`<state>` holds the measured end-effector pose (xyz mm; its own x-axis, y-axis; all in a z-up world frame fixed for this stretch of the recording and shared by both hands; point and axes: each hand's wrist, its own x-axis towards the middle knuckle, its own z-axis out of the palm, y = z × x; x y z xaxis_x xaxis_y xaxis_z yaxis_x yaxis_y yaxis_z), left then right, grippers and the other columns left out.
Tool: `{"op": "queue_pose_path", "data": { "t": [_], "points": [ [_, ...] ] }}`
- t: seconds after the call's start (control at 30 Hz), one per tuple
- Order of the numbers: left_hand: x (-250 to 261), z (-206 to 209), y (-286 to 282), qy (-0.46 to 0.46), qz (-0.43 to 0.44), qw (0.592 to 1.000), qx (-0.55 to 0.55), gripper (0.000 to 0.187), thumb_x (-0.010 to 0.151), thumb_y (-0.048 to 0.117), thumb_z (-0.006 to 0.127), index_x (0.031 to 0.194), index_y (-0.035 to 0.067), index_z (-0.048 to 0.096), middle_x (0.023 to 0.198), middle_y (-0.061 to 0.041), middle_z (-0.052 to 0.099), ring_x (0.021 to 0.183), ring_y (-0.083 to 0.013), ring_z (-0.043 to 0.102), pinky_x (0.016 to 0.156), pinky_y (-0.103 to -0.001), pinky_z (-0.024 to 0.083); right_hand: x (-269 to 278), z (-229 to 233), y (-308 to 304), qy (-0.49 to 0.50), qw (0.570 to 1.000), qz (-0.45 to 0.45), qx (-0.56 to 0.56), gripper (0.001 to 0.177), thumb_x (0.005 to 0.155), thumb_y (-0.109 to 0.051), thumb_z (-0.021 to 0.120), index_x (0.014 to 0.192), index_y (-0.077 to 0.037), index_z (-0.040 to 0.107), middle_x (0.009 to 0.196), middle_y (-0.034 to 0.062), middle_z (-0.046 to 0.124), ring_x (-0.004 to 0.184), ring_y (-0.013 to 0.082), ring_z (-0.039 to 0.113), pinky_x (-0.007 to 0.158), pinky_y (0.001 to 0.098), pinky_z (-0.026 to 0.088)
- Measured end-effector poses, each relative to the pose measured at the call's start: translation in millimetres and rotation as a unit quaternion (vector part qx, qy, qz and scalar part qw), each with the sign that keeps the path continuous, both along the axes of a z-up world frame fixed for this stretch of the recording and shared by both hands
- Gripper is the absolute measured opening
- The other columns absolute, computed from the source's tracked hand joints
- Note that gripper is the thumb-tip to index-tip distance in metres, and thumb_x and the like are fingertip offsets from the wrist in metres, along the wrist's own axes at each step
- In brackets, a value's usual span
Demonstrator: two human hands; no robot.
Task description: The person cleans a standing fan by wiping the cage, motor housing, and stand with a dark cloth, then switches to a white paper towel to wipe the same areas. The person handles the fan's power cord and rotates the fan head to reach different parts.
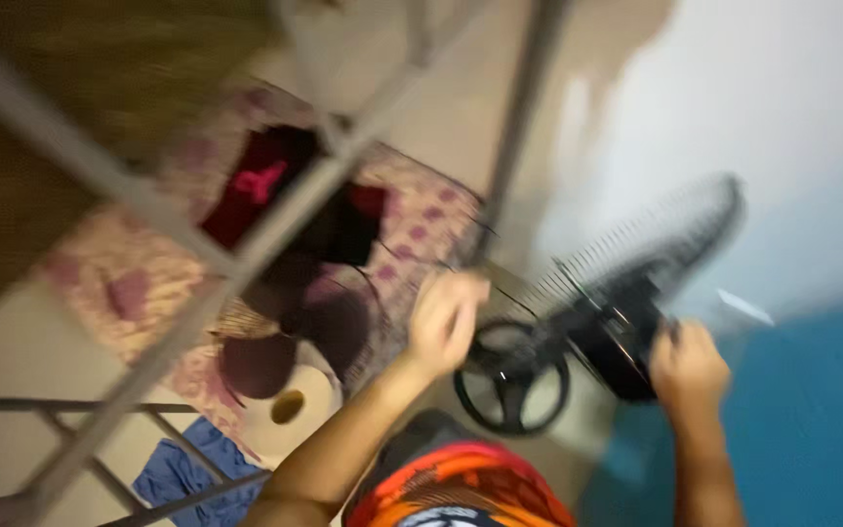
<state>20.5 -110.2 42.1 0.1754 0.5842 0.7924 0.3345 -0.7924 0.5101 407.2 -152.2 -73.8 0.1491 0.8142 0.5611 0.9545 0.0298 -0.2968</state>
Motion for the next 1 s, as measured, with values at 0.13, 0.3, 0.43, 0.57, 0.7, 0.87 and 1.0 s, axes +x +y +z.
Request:
{"op": "queue_pose_path", "data": {
  "t": [0.13,0.3,0.43,0.57,0.7,0.87,1.0],
  "points": [
    [59,-11,-61,0.122,-0.308,0.934,0.135,0.023,0.096,0.005,0.067,0.116,-0.005,0.069,0.1,-0.015,0.063,0.089,-0.0324,0.06,0.076,-0.045,0.049,69,7,24,0.54,0.831,0.019,-0.129,0.027,0.113,-0.028,0.058,0.099,-0.005,0.06,0.082,0.0081,0.06,0.075,0.024,0.055,0.068,0.041,0.047],
    [190,-111,-103,-0.015,-0.095,0.953,-0.286,0.078,0.085,0.025,0.079,0.147,0.002,0.039,0.138,-0.017,0.048,0.128,-0.0333,0.051,0.106,-0.043,0.044,71,-41,16,0.299,0.944,0.143,-0.009,0.026,0.113,-0.022,0.06,0.116,0.002,0.067,0.103,0.0108,0.068,0.094,0.0203,0.065,0.084,0.0351,0.052],
    [229,-136,-88,-0.336,-0.078,0.602,-0.72,0.106,0.074,0.048,0.079,0.158,0.015,0.022,0.154,-0.003,0.037,0.141,-0.0197,0.032,0.104,-0.047,0.03,74,-108,14,0.714,0.643,0.137,-0.241,0.025,0.1,-0.019,0.065,0.106,0.004,0.072,0.1,0.01,0.072,0.085,0.0183,0.069,0.076,0.0361,0.055],
    [244,-137,-75,-0.355,-0.072,0.606,-0.708,0.089,0.076,0.048,0.079,0.148,0.008,0.045,0.142,-0.004,0.053,0.13,-0.0183,0.044,0.101,-0.039,0.033,71,-117,23,0.816,0.553,0.047,-0.161,0.025,0.099,-0.024,0.062,0.112,-0.004,0.07,0.103,0.01,0.072,0.088,0.0219,0.07,0.081,0.0373,0.057],
    [257,-151,-81,-0.322,-0.022,0.653,-0.685,0.075,0.085,0.046,0.082,0.14,-0.002,0.065,0.115,-0.009,0.061,0.102,-0.0272,0.041,0.086,-0.041,0.031,42,-125,13,0.868,0.495,0.016,-0.043,0.041,0.098,-0.038,0.05,0.112,-0.005,0.07,0.105,0.0098,0.074,0.093,0.024,0.073,0.086,0.0397,0.06],
    [267,-150,-74,-0.264,-0.021,0.715,-0.647,0.071,0.079,0.05,0.081,0.129,0.003,0.065,0.117,-0.006,0.073,0.104,-0.016,0.067,0.091,-0.031,0.051,-6,-171,-17,0.937,0.306,0.044,-0.165,0.047,0.102,-0.047,0.049,0.121,-0.009,0.068,0.115,0.0127,0.071,0.102,0.0313,0.068,0.095,0.049,0.056],
    [249,-112,-95,-0.038,-0.065,0.825,-0.56,0.051,0.096,0.041,0.073,0.13,0.004,0.064,0.118,-0.011,0.073,0.106,-0.0215,0.068,0.092,-0.034,0.053,21,-136,-26,0.93,0.331,0.081,-0.139,0.057,0.1,-0.053,0.045,0.134,-0.01,0.062,0.129,0.0147,0.067,0.115,0.0356,0.065,0.098,0.0559,0.054]
  ]
}}
